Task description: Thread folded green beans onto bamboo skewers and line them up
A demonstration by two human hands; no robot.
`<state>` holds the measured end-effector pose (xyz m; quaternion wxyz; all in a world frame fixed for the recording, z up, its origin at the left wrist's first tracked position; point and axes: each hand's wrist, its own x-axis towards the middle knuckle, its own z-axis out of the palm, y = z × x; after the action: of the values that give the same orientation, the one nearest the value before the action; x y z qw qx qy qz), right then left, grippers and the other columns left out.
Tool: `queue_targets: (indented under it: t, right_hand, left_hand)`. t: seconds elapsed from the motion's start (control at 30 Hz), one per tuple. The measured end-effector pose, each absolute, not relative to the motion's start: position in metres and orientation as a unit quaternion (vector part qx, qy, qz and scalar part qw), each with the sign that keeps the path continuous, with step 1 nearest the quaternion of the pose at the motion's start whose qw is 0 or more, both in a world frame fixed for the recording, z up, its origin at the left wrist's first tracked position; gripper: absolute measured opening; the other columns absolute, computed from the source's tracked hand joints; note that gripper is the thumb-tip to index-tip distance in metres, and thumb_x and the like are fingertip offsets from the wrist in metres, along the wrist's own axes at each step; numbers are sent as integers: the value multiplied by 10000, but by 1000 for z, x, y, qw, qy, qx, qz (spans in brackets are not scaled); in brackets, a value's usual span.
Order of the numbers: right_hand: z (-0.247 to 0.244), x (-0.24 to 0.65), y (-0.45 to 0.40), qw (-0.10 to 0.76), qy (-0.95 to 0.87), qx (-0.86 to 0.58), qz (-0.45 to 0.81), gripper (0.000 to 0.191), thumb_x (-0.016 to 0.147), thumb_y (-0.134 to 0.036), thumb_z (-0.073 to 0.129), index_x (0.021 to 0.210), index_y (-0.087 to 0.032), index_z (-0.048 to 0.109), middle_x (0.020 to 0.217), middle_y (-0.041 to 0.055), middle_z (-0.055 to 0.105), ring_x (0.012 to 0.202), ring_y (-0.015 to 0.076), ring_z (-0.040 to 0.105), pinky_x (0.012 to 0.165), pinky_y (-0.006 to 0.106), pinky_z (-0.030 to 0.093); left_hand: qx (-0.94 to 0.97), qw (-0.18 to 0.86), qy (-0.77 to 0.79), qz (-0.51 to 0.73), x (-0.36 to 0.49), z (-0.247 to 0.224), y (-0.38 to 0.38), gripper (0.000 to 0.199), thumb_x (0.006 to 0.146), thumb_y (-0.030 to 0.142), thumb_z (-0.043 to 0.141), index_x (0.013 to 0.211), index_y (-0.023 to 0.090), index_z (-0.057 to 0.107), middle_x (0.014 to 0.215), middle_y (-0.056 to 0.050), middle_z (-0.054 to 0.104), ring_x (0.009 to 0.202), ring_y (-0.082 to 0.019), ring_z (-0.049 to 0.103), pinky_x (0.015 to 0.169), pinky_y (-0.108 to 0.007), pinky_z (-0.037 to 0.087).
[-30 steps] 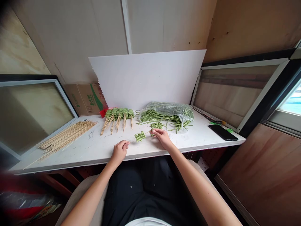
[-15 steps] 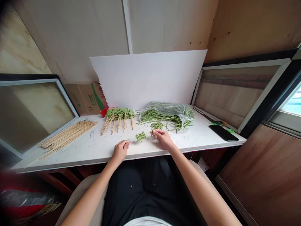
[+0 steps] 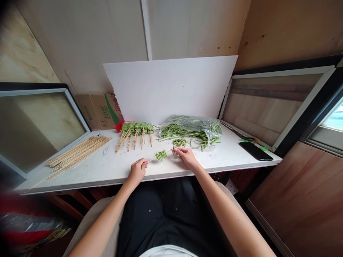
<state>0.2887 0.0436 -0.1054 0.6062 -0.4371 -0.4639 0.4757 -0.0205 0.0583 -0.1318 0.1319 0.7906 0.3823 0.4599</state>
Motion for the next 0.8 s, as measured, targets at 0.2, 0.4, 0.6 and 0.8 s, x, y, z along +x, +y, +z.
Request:
queue_targets:
  t: [0.2, 0.4, 0.6, 0.8]
  right_hand:
    - [-112, 292, 47, 605, -481, -453, 445, 412, 725, -548, 901, 1003, -248, 852, 1079, 97, 822, 1067, 290, 733, 795, 332, 525]
    - [-113, 292, 47, 607, -493, -456, 425, 368, 727, -520, 906, 963, -241, 858, 1063, 100, 823, 1055, 292, 726, 815, 348, 528]
    - [-109, 289, 46, 616, -470, -444, 449, 422, 697, -518, 924, 1012, -249, 846, 1038, 90, 819, 1009, 274, 729, 791, 342, 529]
    - [-99, 283, 41, 616, -451, -438, 475, 371, 679, -513, 937, 885, -225, 826, 960, 76, 794, 913, 227, 698, 714, 299, 495]
  left_hand:
    - [792, 121, 383, 459, -20, -134, 59, 230, 959, 103, 488, 861, 186, 678, 725, -25, 656, 677, -159, 626, 670, -252, 477]
    - [797, 106, 381, 457, -21, -136, 59, 244, 933, 55, 483, 858, 191, 672, 749, -29, 666, 697, -162, 635, 673, -253, 477]
    - [797, 102, 378, 460, -21, -137, 60, 251, 931, 51, 474, 879, 193, 674, 743, -27, 663, 699, -165, 643, 677, -259, 486]
    - [796, 113, 373, 463, -21, -136, 60, 247, 927, 56, 475, 878, 194, 674, 742, -27, 667, 695, -163, 646, 674, -251, 499]
